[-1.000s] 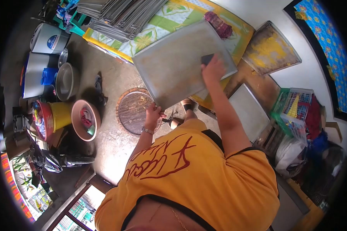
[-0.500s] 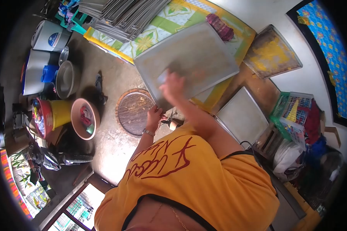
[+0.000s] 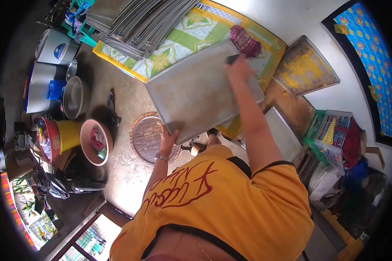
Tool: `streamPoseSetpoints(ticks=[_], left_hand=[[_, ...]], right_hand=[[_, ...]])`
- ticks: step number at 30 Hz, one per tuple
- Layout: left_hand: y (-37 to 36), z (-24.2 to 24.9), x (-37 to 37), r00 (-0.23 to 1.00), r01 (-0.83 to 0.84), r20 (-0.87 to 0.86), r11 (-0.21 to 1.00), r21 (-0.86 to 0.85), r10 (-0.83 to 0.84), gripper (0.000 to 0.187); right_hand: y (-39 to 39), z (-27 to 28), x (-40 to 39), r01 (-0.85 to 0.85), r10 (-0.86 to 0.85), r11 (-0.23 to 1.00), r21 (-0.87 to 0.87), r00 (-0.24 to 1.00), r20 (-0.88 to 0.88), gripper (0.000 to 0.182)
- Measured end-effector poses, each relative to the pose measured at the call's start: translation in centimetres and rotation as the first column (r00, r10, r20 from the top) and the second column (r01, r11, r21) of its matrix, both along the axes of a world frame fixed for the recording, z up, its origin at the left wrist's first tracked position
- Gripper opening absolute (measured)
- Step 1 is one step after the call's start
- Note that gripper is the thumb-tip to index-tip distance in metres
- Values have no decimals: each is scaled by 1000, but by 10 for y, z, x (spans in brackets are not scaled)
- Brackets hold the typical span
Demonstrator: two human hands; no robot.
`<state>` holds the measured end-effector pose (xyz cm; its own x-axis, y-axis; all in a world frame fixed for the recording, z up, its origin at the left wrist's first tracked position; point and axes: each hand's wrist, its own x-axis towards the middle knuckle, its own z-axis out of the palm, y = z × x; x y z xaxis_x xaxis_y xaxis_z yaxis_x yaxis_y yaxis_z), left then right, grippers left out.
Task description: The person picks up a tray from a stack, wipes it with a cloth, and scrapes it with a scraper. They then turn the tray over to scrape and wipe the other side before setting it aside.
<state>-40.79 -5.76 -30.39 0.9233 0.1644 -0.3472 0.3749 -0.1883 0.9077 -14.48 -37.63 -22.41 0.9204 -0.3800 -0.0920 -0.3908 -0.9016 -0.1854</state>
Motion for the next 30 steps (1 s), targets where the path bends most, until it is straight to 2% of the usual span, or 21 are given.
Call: streamPoseSetpoints(ticks=[1, 3, 6, 8, 11, 12, 14, 17, 18, 19, 21, 24, 27, 30], left_hand=[[0, -1, 4, 998, 5, -59, 1000, -4, -5, 75], [-1, 4, 5, 995, 20, -92, 999, -48, -25, 72], [-5, 11, -2, 991, 15, -133, 998, -59, -23, 70], [-14, 15, -5, 992, -3, -127, 995, -99, -10, 73], [-22, -2, -12, 982, -27, -188, 997, -75, 13, 76], [-22, -5, -12, 981, -11, -192, 999, -42, 2, 79], [-23, -4, -12, 985, 3, -175, 1000, 16, 0, 80], [-26, 7, -12, 988, 34, -152, 993, 113, -16, 82], [-26, 11, -11, 989, 42, -143, 988, 147, -21, 83], [-24, 12, -8, 988, 42, -152, 994, 106, -26, 83], [-23, 13, -10, 984, 29, -174, 999, 22, -25, 83], [-21, -10, -15, 990, 31, -136, 999, 33, -26, 76], [-23, 8, -9, 977, 30, -210, 999, 18, -25, 69], [-25, 32, -4, 968, 15, -248, 999, -42, -25, 64]], right_hand=[[31, -1, -5, -181, 182, 983, 12, 981, -72, 87], [82, -25, -42, -478, 490, 869, -127, 867, 93, 82], [44, -21, -10, -257, 284, 955, -151, 937, 203, 82], [-6, -2, 32, 85, -81, 996, -31, 992, 99, 82], [-14, -6, 55, 117, -104, 983, -144, 990, 94, 84], [12, 8, 52, 83, -82, 995, -56, 997, 10, 82], [66, -21, 37, -262, 264, 952, -158, 965, -6, 80], [87, -32, 20, -471, 483, 869, -154, 874, 56, 77], [62, -18, 31, -372, 375, 927, -56, 925, 65, 78], [23, -3, 50, -269, 266, 962, 43, 962, 65, 79], [-25, -4, 77, 130, -129, 982, -138, 992, 14, 88], [-32, -15, 102, 75, -81, 971, -225, 997, -14, 94], [17, -5, 95, -58, 35, 977, -205, 993, -114, 93], [-15, -10, 100, -1, -13, 986, -166, 997, -82, 88]])
